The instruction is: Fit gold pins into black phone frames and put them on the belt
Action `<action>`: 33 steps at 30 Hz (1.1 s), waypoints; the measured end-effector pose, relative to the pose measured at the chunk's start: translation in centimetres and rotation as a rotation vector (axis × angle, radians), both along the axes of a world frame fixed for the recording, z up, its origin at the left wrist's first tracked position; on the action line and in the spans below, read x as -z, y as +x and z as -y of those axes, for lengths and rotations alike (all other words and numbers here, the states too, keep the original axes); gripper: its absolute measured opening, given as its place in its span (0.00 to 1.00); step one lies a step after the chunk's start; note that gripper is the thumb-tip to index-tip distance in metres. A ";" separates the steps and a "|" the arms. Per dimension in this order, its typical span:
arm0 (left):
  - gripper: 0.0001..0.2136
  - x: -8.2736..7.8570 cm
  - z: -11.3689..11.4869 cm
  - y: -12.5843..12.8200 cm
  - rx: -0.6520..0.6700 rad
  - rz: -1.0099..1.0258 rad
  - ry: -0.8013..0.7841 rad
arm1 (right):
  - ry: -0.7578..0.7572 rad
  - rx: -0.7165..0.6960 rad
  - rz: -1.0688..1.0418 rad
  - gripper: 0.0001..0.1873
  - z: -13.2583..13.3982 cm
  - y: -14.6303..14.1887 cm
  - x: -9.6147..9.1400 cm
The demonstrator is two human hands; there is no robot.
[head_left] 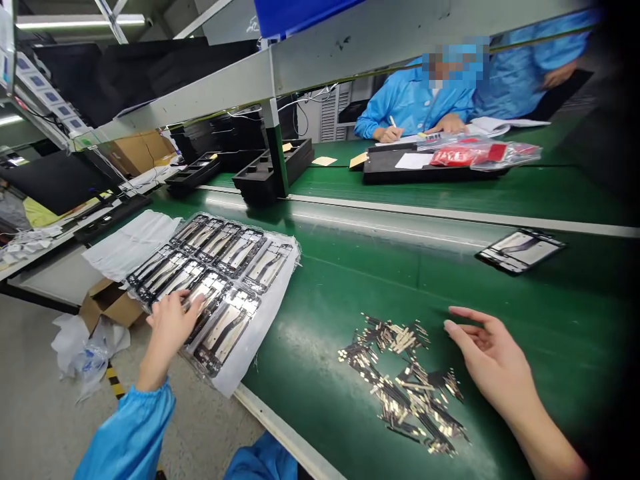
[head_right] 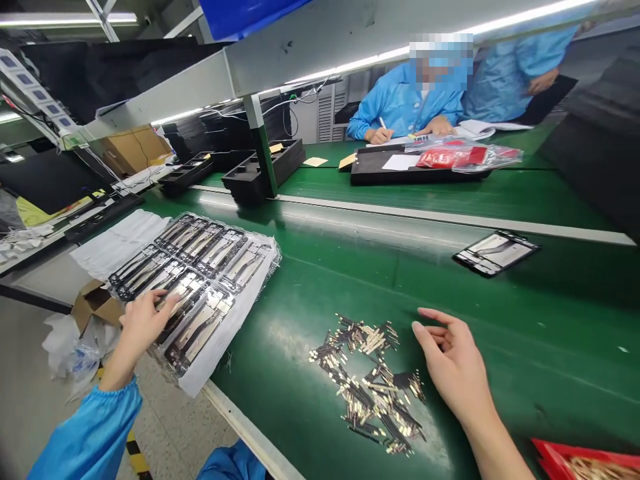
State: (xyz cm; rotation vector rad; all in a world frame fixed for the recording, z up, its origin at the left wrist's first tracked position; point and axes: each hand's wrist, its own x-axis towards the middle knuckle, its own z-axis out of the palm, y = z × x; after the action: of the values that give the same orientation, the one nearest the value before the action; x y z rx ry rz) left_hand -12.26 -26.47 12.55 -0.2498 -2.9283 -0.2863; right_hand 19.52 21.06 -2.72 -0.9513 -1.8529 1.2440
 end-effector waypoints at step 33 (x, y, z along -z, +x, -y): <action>0.27 8.7 -27.3 15.3 1.354 0.578 0.656 | 0.362 -0.417 0.262 0.15 9.2 1.2 -6.8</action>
State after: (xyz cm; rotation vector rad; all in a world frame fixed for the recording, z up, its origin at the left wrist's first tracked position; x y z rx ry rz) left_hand 3.06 0.84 3.84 -2.2261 -2.3180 -1.6064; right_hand 20.71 11.86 4.11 -0.5645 -2.4719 0.9879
